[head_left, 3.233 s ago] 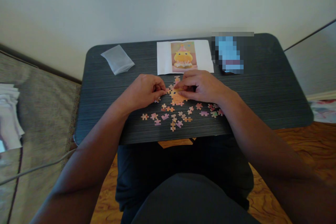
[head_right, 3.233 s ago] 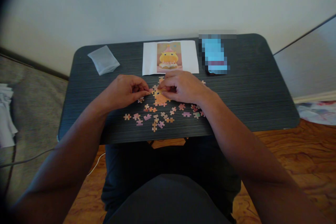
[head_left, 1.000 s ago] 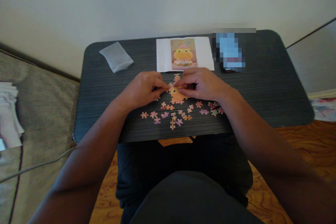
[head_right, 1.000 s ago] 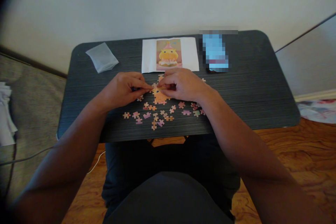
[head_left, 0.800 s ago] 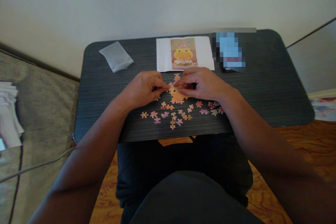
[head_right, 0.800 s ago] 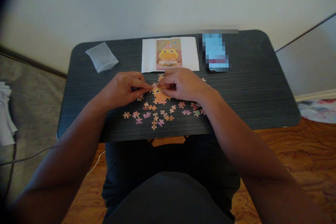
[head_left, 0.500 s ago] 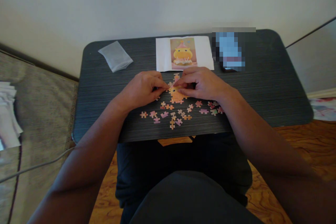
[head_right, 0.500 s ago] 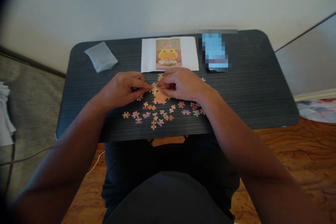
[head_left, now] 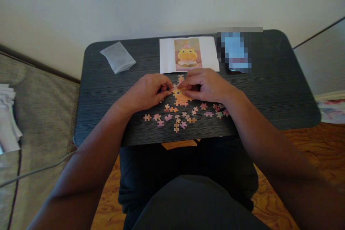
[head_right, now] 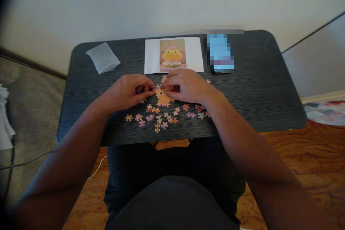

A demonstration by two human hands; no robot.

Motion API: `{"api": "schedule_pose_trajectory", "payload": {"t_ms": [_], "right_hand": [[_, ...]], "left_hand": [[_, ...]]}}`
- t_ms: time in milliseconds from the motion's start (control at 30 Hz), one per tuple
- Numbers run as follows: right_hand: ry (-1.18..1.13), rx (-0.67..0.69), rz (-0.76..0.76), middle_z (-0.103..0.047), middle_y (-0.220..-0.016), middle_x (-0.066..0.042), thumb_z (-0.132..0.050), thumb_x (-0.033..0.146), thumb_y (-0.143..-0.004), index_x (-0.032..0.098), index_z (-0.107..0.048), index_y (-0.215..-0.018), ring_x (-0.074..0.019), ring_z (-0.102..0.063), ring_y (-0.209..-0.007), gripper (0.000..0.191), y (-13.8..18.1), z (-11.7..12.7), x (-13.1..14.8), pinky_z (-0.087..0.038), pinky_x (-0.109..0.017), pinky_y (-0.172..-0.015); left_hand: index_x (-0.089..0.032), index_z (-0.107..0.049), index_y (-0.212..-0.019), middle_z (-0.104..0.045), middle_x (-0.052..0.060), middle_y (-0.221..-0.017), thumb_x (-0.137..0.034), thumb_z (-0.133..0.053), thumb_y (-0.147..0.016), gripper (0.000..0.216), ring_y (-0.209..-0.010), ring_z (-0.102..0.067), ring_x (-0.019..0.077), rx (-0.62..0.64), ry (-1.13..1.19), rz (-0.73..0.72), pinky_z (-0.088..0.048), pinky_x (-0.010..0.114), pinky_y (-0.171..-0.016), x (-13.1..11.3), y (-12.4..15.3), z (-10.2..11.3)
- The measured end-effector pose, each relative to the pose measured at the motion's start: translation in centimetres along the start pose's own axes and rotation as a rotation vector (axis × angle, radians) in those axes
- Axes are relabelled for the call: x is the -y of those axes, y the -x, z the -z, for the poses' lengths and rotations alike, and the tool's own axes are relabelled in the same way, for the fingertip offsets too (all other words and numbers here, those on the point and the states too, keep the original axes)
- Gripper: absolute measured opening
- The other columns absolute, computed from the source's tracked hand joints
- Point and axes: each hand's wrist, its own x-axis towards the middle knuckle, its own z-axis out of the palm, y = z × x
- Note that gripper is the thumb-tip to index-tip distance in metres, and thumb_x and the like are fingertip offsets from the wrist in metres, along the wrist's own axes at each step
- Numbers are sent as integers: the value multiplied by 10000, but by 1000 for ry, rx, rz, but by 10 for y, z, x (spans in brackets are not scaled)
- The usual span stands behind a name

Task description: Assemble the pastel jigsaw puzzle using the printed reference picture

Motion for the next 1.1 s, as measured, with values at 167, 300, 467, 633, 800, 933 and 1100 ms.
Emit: {"api": "schedule_pose_trajectory", "payload": {"t_ms": [167,300,467,633,800,933,1100], "right_hand": [[11,0,1,-798,-1086,-50,-731,372,-1012,286,-892,-1182,-253,-712,-1041,249,0,0,0,-515,-417,-978],[18,-6,19,-787,-1070,-55,-716,367,-1019,275,-892,-1184,-253,-715,-1030,259,-1,0,0,-514,-419,-965],[1,-2,14,-790,-1072,-64,-722,351,-1009,268,-898,-1180,-260,-717,-1026,259,-1,1,1,-512,-427,-952],[-6,1,0,-801,-1118,-62,-717,360,-1018,268,-893,-1189,-255,-717,-1055,262,0,1,2,-510,-426,-988],[-11,9,-1,-795,-1094,-62,-730,351,-1005,277,-892,-1173,-264,-705,-1054,245,-1,1,2,-502,-437,-988],[-26,-5,9,-794,-1084,-51,-719,381,-1014,283,-886,-1154,-256,-702,-1042,239,-1,1,1,-507,-431,-983],[-103,-96,-29,-802,-1006,-31,-766,433,-1011,291,-879,-1060,-234,-707,-957,188,6,17,5,-510,-411,-921]], "left_hand": [[-196,-812,-1070,-748,19,-845,-215,-711,-1012,118,-714,-626,159,3,10,1,-456,311,-717,0,0,0],[-193,-812,-1060,-744,15,-817,-228,-714,-1004,118,-696,-625,156,-2,18,12,-466,316,-728,-1,0,1],[-200,-805,-1037,-730,3,-793,-224,-731,-980,96,-682,-626,147,-17,28,22,-473,307,-720,-1,-1,1],[-201,-807,-1042,-700,-11,-738,-213,-743,-965,100,-666,-624,147,-16,56,26,-478,310,-712,2,-1,1],[-206,-799,-1026,-694,-10,-722,-227,-756,-963,79,-656,-618,150,-30,61,26,-475,321,-696,4,-1,0],[-209,-804,-1025,-707,1,-721,-249,-746,-967,91,-661,-621,153,-19,73,42,-474,321,-693,3,-1,1],[-203,-817,-1022,-735,12,-753,-276,-730,-971,125,-677,-630,159,5,71,69,-469,322,-710,2,0,4]]}}
